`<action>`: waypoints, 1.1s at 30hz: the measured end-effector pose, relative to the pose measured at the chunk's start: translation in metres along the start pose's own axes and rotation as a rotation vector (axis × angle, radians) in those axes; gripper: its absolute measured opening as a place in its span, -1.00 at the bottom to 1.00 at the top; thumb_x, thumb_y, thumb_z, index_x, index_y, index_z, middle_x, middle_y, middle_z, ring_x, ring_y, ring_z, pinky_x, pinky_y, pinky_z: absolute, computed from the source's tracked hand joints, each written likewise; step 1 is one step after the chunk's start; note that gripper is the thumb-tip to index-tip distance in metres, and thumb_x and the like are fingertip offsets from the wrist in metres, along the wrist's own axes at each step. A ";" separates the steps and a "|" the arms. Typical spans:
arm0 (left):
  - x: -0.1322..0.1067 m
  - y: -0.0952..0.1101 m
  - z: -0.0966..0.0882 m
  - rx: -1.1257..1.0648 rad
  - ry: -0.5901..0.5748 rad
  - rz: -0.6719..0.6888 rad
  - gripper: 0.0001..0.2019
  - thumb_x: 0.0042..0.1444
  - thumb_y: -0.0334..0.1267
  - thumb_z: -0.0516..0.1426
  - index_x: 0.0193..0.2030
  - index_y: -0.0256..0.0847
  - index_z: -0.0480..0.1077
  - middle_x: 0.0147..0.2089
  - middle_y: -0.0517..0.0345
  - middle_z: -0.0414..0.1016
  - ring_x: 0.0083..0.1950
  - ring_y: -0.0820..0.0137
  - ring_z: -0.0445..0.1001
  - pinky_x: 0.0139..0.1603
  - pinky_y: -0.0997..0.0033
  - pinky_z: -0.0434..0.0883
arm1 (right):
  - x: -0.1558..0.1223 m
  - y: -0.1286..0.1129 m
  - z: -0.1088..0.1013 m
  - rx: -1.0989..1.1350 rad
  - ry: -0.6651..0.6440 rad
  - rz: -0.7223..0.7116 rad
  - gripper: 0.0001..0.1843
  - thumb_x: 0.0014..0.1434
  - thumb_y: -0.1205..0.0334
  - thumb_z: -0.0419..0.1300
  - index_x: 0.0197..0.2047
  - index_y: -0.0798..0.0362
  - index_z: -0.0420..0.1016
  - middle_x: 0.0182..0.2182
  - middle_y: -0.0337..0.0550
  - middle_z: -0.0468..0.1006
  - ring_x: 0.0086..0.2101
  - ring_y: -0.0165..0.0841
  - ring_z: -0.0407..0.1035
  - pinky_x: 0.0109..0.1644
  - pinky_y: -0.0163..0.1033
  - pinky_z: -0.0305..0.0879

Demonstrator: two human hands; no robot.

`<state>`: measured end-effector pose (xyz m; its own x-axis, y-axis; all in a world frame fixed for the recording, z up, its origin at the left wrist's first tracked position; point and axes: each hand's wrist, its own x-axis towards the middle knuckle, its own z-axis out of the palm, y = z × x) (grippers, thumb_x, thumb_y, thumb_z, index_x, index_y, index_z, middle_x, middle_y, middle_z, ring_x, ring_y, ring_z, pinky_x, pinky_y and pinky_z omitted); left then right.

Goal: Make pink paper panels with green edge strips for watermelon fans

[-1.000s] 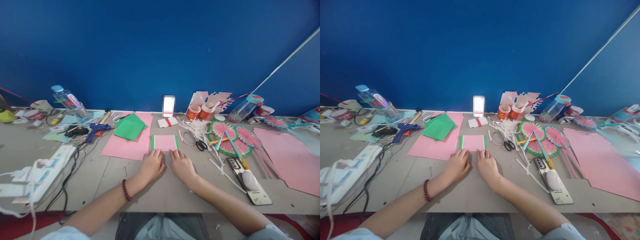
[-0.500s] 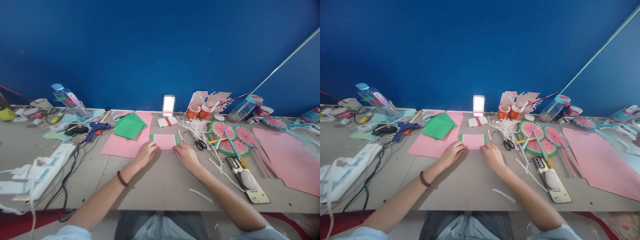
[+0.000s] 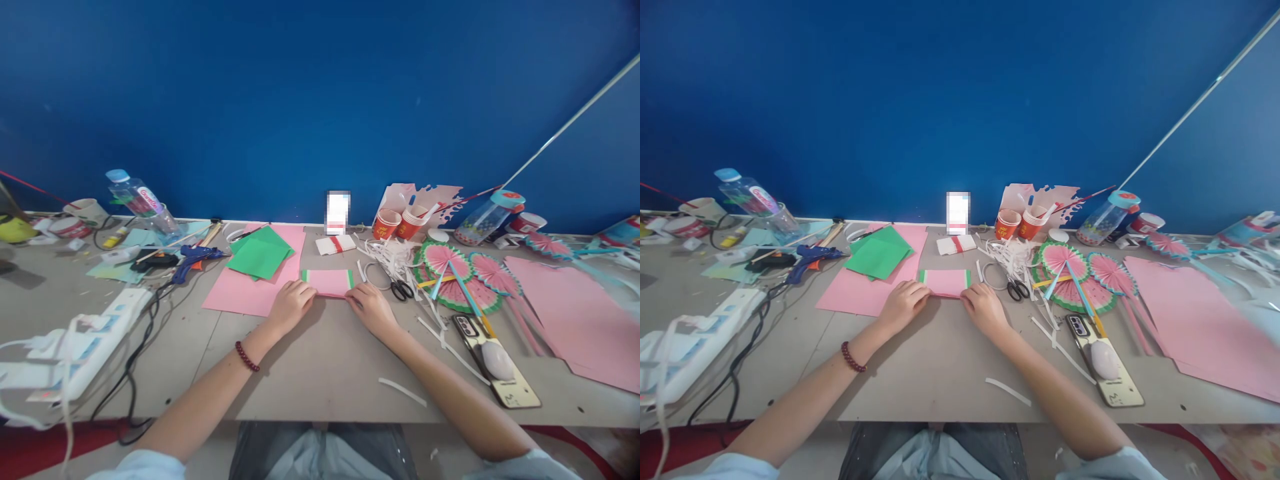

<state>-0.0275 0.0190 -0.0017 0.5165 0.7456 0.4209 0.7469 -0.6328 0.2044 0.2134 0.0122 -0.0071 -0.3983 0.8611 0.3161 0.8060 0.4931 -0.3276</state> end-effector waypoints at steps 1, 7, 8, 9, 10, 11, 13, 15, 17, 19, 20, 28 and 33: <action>0.000 0.000 0.000 -0.028 0.031 -0.009 -0.81 0.26 -0.44 -0.02 -0.19 -0.19 0.41 -0.23 0.12 0.50 -0.17 0.35 0.41 -0.14 0.33 0.31 | 0.000 0.000 0.000 -0.001 0.014 -0.002 -0.80 0.29 0.32 0.04 -0.23 0.08 0.50 -0.30 -0.10 0.51 -0.23 -0.29 0.34 -0.09 -0.22 0.20; 0.001 -0.003 0.004 -0.317 0.281 -0.024 -0.83 0.28 -0.38 0.00 -0.17 -0.17 0.42 -0.22 0.11 0.51 -0.16 0.36 0.44 -0.11 0.32 0.40 | 0.002 0.002 0.001 0.106 0.155 -0.042 -0.77 0.29 0.34 -0.01 -0.27 0.06 0.47 -0.35 -0.06 0.50 -0.29 -0.24 0.34 -0.15 -0.17 0.25; 0.001 -0.004 0.005 -0.362 0.318 -0.031 -0.84 0.28 -0.36 0.01 -0.19 -0.17 0.42 -0.24 0.11 0.51 -0.17 0.37 0.45 -0.13 0.33 0.42 | 0.002 0.003 0.001 0.151 0.173 -0.047 -0.77 0.29 0.35 -0.01 -0.29 0.05 0.46 -0.36 -0.07 0.50 -0.29 -0.24 0.35 -0.16 -0.17 0.26; 0.001 -0.004 0.005 -0.398 0.348 -0.041 -0.85 0.28 -0.35 0.03 -0.20 -0.17 0.42 -0.26 0.11 0.51 -0.19 0.38 0.46 -0.14 0.34 0.43 | 0.002 0.003 0.002 0.195 0.189 -0.047 -0.78 0.28 0.35 -0.01 -0.30 0.05 0.45 -0.37 -0.08 0.50 -0.29 -0.24 0.35 -0.16 -0.17 0.27; 0.002 -0.005 0.004 -0.425 0.374 -0.049 -0.86 0.28 -0.34 0.03 -0.20 -0.17 0.43 -0.27 0.11 0.50 -0.20 0.38 0.46 -0.16 0.35 0.44 | 0.003 0.004 0.002 0.237 0.202 -0.042 -0.78 0.27 0.36 0.00 -0.31 0.04 0.45 -0.38 -0.08 0.50 -0.29 -0.25 0.36 -0.17 -0.18 0.28; 0.002 -0.004 0.004 -0.444 0.393 -0.060 -0.87 0.27 -0.33 0.04 -0.20 -0.17 0.43 -0.28 0.11 0.50 -0.22 0.39 0.47 -0.17 0.36 0.44 | 0.003 0.003 0.002 0.273 0.213 -0.035 -0.79 0.26 0.36 0.01 -0.32 0.04 0.45 -0.38 -0.09 0.50 -0.30 -0.26 0.36 -0.18 -0.19 0.29; 0.003 -0.003 0.000 -0.451 0.436 -0.088 -0.89 0.25 -0.29 0.08 -0.16 -0.17 0.43 -0.26 0.11 0.50 -0.22 0.39 0.48 -0.16 0.35 0.45 | 0.003 0.002 0.001 0.332 0.226 -0.012 -0.80 0.25 0.34 0.03 -0.35 0.04 0.45 -0.40 -0.11 0.50 -0.31 -0.28 0.38 -0.21 -0.21 0.30; 0.004 -0.001 -0.004 -0.396 0.518 -0.129 -0.83 0.20 -0.24 0.15 -0.08 -0.17 0.42 -0.17 0.06 0.47 -0.13 0.34 0.47 -0.07 0.29 0.45 | 0.003 0.000 0.000 0.373 0.232 0.021 -0.80 0.25 0.31 0.05 -0.37 0.03 0.46 -0.41 -0.12 0.51 -0.34 -0.30 0.39 -0.24 -0.23 0.30; 0.004 0.001 -0.009 -0.295 0.640 -0.169 -0.72 0.12 -0.19 0.22 -0.04 -0.19 0.41 -0.09 0.00 0.42 -0.02 0.27 0.42 0.03 0.20 0.40 | 0.003 -0.003 -0.001 0.401 0.249 0.061 -0.80 0.24 0.28 0.06 -0.38 0.03 0.46 -0.43 -0.14 0.52 -0.38 -0.31 0.38 -0.26 -0.24 0.30; 0.002 0.005 -0.011 -0.243 0.671 -0.147 -0.77 0.11 -0.20 0.23 -0.10 -0.19 0.42 -0.14 0.02 0.42 -0.05 0.27 0.41 0.02 0.20 0.40 | 0.003 -0.006 -0.002 0.420 0.283 0.096 -0.81 0.23 0.25 0.08 -0.38 0.04 0.46 -0.45 -0.15 0.51 -0.42 -0.33 0.37 -0.30 -0.25 0.30; 0.001 0.007 -0.011 -0.260 0.625 -0.116 -0.84 0.13 -0.22 0.21 -0.16 -0.18 0.43 -0.21 0.06 0.43 -0.12 0.31 0.43 -0.04 0.25 0.41 | 0.002 -0.009 -0.002 0.428 0.302 0.109 -0.82 0.22 0.25 0.09 -0.38 0.05 0.47 -0.46 -0.16 0.50 -0.44 -0.34 0.36 -0.31 -0.26 0.30; -0.003 0.029 -0.006 -0.562 0.099 -0.223 -0.76 0.22 -0.08 0.07 -0.14 -0.15 0.46 -0.22 0.12 0.52 -0.25 0.40 0.46 -0.32 0.47 0.39 | -0.005 -0.032 0.003 0.410 0.307 -0.049 -0.86 0.24 0.31 0.08 -0.25 0.04 0.48 -0.40 -0.14 0.50 -0.37 -0.35 0.40 -0.28 -0.26 0.36; -0.001 0.031 -0.003 -0.528 0.120 -0.312 -0.76 0.23 -0.11 0.05 -0.30 -0.19 0.43 -0.37 0.18 0.47 -0.38 0.46 0.39 -0.36 0.47 0.35 | -0.008 -0.040 0.005 0.268 0.251 -0.237 -0.82 0.23 0.29 0.13 -0.09 0.02 0.46 -0.27 -0.07 0.54 -0.24 -0.28 0.41 -0.17 -0.18 0.40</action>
<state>-0.0063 -0.0025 0.0071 0.2336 0.9029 0.3609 0.5318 -0.4294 0.7299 0.1822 -0.0135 -0.0010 -0.4131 0.6796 0.6063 0.5501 0.7168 -0.4286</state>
